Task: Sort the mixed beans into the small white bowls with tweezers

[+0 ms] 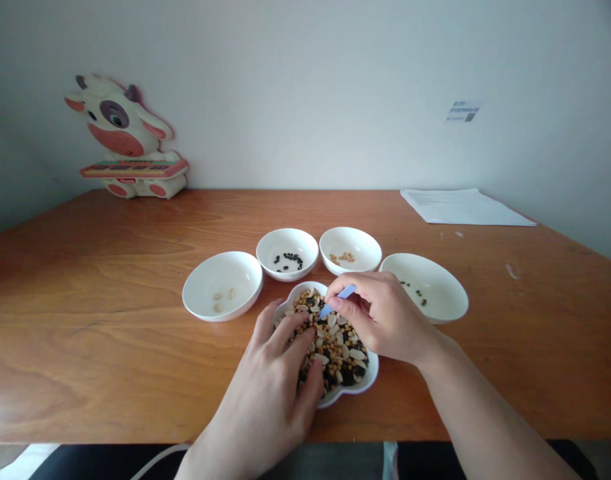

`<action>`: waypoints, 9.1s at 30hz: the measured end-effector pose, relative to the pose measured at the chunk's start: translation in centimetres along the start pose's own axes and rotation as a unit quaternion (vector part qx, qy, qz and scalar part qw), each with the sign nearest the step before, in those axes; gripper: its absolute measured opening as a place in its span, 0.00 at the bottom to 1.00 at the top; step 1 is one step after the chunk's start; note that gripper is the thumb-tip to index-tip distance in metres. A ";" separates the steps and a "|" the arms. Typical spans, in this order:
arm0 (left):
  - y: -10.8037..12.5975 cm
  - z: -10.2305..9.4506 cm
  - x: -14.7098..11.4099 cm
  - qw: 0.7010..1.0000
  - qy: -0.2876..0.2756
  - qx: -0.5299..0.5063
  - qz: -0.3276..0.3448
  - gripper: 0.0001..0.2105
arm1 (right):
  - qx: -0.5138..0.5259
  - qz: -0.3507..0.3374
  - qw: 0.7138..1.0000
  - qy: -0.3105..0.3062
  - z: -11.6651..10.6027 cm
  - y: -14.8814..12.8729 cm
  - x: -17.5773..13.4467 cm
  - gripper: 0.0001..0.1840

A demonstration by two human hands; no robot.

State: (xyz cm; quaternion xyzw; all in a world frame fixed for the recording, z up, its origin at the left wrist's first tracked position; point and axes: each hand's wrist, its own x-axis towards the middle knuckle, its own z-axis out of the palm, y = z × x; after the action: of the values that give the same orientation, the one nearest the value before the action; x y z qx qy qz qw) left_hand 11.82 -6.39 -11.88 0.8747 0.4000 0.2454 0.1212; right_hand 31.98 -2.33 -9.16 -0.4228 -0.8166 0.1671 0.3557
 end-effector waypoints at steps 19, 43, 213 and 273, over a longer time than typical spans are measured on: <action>0.0 0.0 0.0 1.000 0.003 0.002 0.004 0.14 | 0.004 -0.021 1.000 0.019 0.0 -0.1 0.0 0.06; -0.1 0.0 -0.1 1.000 -0.001 -0.010 -0.001 0.11 | -0.129 0.148 0.911 0.362 -0.9 2.2 -0.3 0.10; -0.1 0.1 -0.3 1.000 0.013 -0.003 0.006 0.12 | -0.045 0.025 0.997 0.059 -0.7 0.7 0.1 0.08; -0.8 0.3 0.6 0.998 -0.033 0.017 0.052 0.21 | -0.142 0.161 0.933 0.290 -1.7 2.6 -0.1 0.07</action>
State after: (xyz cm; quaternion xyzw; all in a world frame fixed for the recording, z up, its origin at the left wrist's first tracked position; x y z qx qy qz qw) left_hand 11.79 -5.44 -12.31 0.9038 0.3541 0.2155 0.1065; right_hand 34.78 -0.94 -9.52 -0.6245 -0.6141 -0.0255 0.4819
